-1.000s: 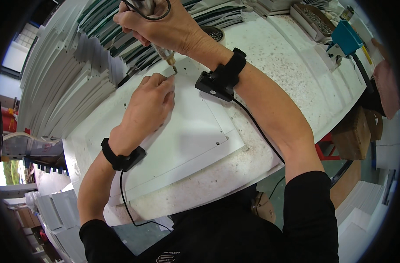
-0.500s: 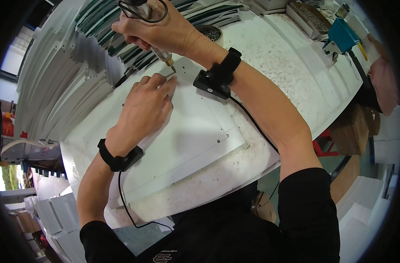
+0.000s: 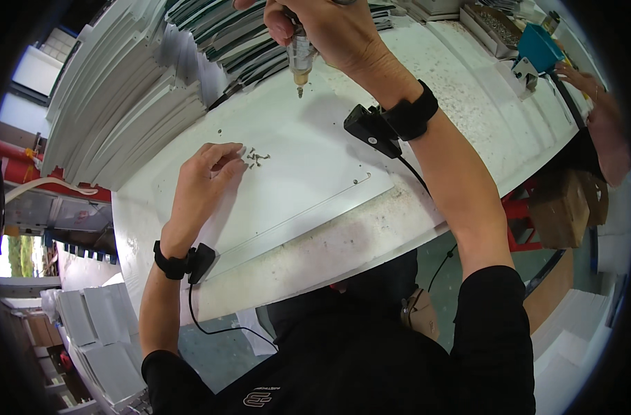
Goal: The person uses a pneumatic screwdriver to fasten screws into a white window frame on a workbench. After securing the frame, they place it into a cardboard box and then pick up a dark mesh screen to place it onto another frame.
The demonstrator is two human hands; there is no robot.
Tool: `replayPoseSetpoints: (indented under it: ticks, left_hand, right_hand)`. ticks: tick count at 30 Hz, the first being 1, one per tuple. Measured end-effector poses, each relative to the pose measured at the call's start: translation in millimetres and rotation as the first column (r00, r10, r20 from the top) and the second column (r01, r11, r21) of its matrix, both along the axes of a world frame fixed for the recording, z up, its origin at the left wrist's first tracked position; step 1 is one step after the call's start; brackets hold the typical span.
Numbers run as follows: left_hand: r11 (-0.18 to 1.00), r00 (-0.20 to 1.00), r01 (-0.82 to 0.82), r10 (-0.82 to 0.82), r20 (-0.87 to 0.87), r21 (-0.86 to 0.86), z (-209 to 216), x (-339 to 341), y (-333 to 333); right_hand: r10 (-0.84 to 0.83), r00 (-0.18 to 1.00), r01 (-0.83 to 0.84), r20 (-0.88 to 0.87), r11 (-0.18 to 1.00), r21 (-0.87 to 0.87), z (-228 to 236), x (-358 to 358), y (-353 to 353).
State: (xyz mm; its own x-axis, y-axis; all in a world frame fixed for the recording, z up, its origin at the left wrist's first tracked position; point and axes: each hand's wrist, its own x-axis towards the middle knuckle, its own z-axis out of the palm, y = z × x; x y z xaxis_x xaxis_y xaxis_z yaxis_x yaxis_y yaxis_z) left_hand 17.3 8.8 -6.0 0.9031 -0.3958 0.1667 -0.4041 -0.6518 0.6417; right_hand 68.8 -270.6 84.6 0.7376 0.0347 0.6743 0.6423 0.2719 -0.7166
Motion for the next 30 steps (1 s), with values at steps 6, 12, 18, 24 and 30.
replayPoseSetpoints:
  ticks: [6, 12, 18, 24, 30]
  left_hand:
    - [0.987, 0.995, -0.094, 0.088, 0.054, 0.133, -3, 7, -17]
    - [0.922, 0.995, -0.044, 0.006, 0.1, 0.385, 16, 12, -45]
    - [0.872, 0.992, -0.121, 0.099, 0.072, 0.475, 29, 11, -58]
    - [0.895, 0.978, -0.188, 0.133, 0.16, 0.405, 21, 4, -49]
    - [0.96, 0.952, -0.241, 0.206, 0.225, 0.142, 20, -18, -30]
  right_hand:
    - [0.037, 0.998, -0.032, -0.058, 0.996, 0.082, -9, -39, -12]
    - [0.09, 0.992, -0.075, -0.089, 0.984, 0.163, -18, -48, -33]
    - [0.148, 0.985, -0.122, -0.086, 0.958, 0.259, -19, -46, -42]
    - [0.188, 0.98, -0.153, -0.058, 0.914, 0.376, -22, -44, -39]
    - [0.121, 0.987, -0.078, -0.108, 0.936, 0.342, -16, -54, -38]
